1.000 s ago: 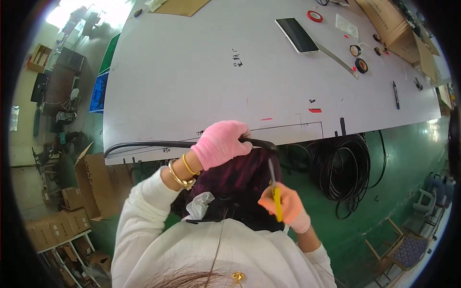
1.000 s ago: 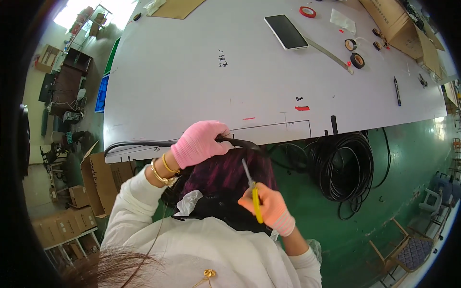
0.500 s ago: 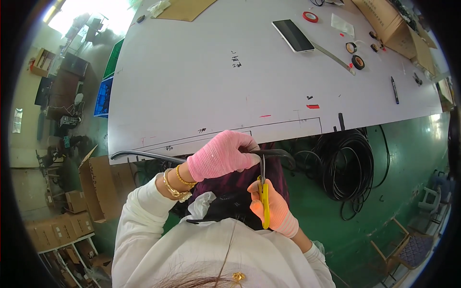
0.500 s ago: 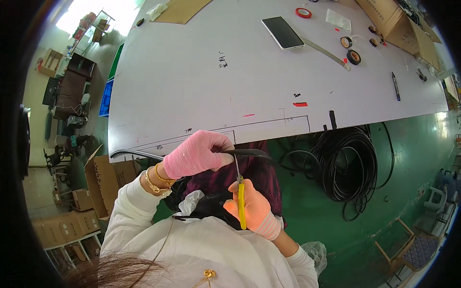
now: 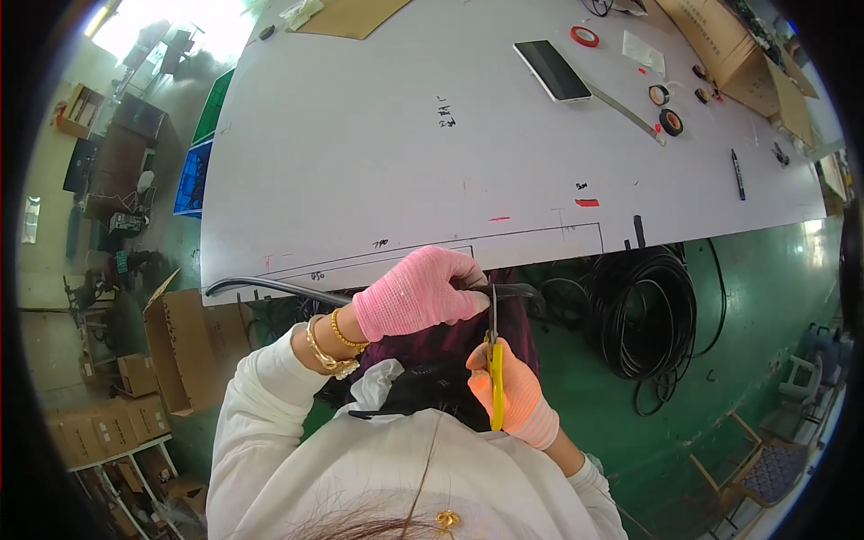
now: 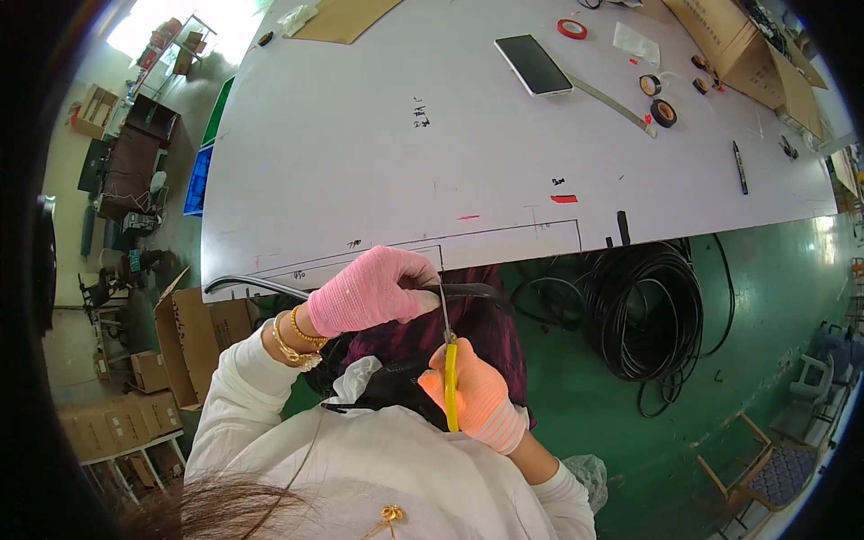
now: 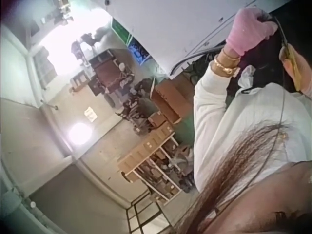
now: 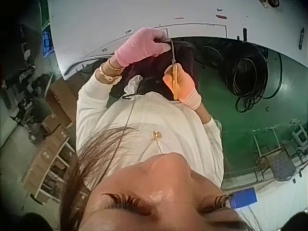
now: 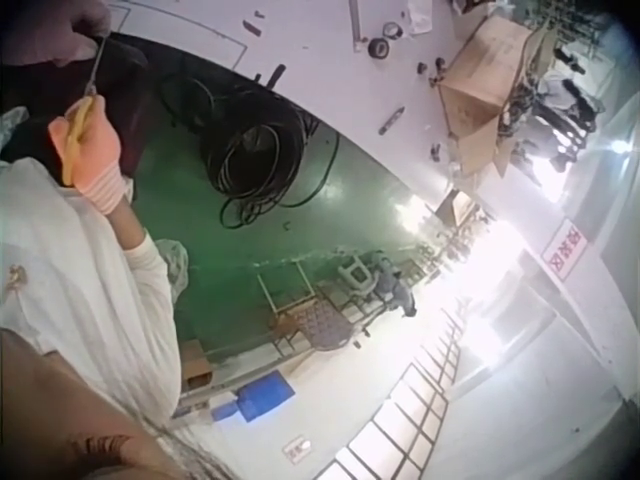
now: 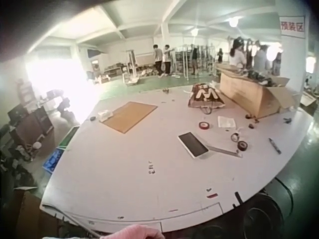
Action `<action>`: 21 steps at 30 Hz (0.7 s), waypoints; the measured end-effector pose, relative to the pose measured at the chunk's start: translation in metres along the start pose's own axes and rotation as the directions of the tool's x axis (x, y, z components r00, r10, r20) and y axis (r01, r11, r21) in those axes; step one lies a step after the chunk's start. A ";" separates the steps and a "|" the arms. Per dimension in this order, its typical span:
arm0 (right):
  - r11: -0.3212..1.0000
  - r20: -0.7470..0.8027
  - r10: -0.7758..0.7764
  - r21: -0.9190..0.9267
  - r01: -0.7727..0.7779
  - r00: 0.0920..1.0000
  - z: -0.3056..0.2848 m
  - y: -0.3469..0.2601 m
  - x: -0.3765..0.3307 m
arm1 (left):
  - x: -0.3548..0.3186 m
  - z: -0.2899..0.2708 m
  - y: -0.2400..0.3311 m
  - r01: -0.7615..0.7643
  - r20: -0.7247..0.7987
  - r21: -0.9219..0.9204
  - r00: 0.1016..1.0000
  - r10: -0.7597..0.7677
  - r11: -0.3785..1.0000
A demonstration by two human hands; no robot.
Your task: Cutting black cables to length using a workbench template and scissors.
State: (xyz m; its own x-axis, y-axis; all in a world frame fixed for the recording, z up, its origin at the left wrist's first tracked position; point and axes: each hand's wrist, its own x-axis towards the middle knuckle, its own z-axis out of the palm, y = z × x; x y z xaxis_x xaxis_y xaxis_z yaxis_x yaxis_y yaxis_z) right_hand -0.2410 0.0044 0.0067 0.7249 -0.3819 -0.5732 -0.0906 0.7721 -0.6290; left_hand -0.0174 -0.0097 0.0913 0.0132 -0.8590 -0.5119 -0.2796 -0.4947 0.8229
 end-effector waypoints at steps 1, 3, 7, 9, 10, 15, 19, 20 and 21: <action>0.996 -0.009 -0.018 -0.087 0.017 1.000 -0.002 0.003 0.002 | 0.001 0.000 -0.001 -0.002 -0.007 -0.005 1.000 0.002 1.000; 0.984 -0.021 -0.040 -0.173 0.036 0.999 -0.015 0.020 0.010 | 0.001 0.001 0.001 -0.007 -0.010 -0.007 1.000 0.007 1.000; 0.777 0.040 0.166 0.610 -0.156 0.985 -0.035 0.043 0.024 | 0.003 0.001 0.000 -0.022 -0.018 0.017 1.000 0.022 1.000; 0.757 0.046 0.216 0.623 -0.197 0.975 -0.022 0.024 0.014 | 0.004 0.000 -0.003 -0.039 -0.029 0.031 0.999 0.040 0.999; 0.999 -0.049 -0.012 0.041 0.014 0.999 -0.006 0.004 0.002 | 0.004 -0.001 -0.004 -0.035 -0.018 0.011 0.999 0.035 0.999; 0.781 0.012 -0.249 -0.589 0.208 0.968 -0.001 -0.001 -0.007 | 0.007 -0.006 -0.003 -0.022 0.073 0.026 0.997 0.020 0.999; 0.769 0.019 -0.246 -0.604 0.207 0.969 0.002 -0.001 -0.013 | 0.008 -0.007 -0.001 -0.024 0.281 -0.285 0.954 0.108 0.958; 0.747 0.018 -0.247 -0.634 0.202 0.969 0.003 -0.002 -0.015 | 0.009 -0.008 -0.002 0.014 0.379 -0.386 0.914 0.145 0.922; 0.746 0.015 -0.248 -0.635 0.201 0.969 0.002 0.001 -0.016 | 0.011 -0.008 -0.002 0.013 0.381 -0.386 0.913 0.147 0.922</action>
State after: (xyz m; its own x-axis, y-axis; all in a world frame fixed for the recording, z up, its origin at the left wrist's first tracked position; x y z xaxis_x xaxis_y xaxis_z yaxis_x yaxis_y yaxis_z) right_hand -0.2508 0.0123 0.0160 0.7352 -0.5536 -0.3912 -0.3551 0.1770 -0.9179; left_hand -0.0090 -0.0188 0.0861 -0.3947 -0.8064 -0.4403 0.1133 -0.5183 0.8477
